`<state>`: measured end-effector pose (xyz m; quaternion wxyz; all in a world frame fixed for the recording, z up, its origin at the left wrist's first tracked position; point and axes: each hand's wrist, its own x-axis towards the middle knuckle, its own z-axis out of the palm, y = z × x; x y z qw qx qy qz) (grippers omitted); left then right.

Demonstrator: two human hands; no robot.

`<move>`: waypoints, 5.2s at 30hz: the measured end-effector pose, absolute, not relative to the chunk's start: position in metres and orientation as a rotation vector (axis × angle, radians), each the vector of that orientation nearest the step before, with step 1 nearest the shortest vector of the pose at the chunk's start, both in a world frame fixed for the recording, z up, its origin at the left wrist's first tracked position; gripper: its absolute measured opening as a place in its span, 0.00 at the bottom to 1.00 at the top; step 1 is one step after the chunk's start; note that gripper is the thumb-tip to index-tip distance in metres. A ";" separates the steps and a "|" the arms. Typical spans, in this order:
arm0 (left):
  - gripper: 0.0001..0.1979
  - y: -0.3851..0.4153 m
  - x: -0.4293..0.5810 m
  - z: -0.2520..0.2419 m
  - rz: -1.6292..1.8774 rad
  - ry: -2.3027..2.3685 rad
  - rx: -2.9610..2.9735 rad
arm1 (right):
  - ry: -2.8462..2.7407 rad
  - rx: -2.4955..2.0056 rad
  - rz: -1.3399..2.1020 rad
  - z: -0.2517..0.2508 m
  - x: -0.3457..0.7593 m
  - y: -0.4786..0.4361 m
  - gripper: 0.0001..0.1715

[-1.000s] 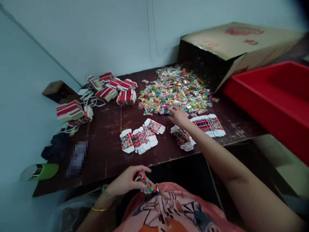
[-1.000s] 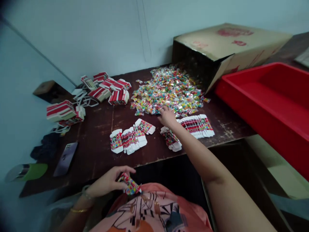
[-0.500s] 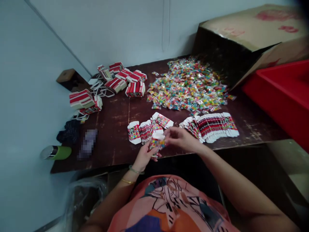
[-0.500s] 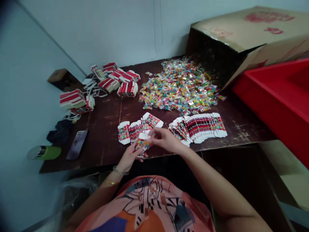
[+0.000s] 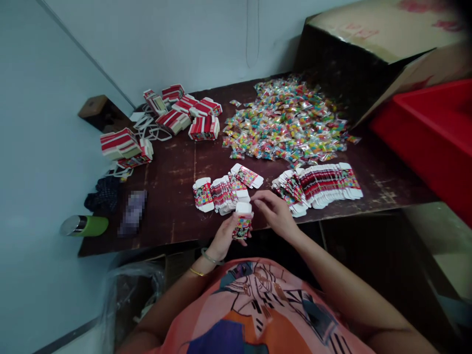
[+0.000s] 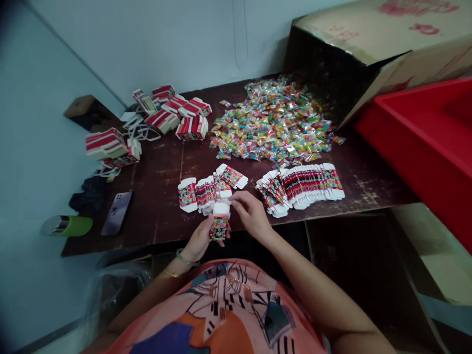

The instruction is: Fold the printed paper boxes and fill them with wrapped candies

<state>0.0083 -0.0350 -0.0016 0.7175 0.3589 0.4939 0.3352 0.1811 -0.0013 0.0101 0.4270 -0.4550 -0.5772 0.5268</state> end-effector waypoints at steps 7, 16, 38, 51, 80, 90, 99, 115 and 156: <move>0.25 -0.033 0.002 -0.004 0.622 1.041 0.881 | -1.018 -1.004 1.984 -0.001 0.177 -0.018 0.20; 0.20 -0.028 0.000 -0.006 0.638 0.945 0.836 | -1.828 -0.908 1.383 0.021 0.186 -0.015 0.17; 0.23 -0.023 0.013 -0.004 0.446 0.819 0.924 | -1.522 -1.245 1.167 -0.003 0.205 -0.045 0.13; 0.23 -0.024 -0.003 -0.008 0.473 0.798 1.001 | -1.693 -1.789 0.754 0.061 0.346 -0.062 0.16; 0.19 -0.022 -0.014 -0.009 0.576 0.992 1.028 | -2.118 -1.918 0.455 -0.033 0.148 0.066 0.32; 0.22 -0.031 -0.018 -0.009 0.708 1.021 0.894 | -2.045 -1.707 0.475 -0.021 0.163 0.028 0.35; 0.13 -0.026 0.008 0.000 0.706 1.028 0.670 | -2.199 -1.291 0.535 0.029 0.177 -0.023 0.21; 0.19 -0.017 0.011 0.020 0.703 1.006 0.774 | -1.919 -1.282 0.800 0.012 0.180 -0.042 0.12; 0.11 -0.071 0.005 -0.011 0.718 1.110 1.419 | -0.221 -0.847 2.303 -0.032 0.198 -0.066 0.20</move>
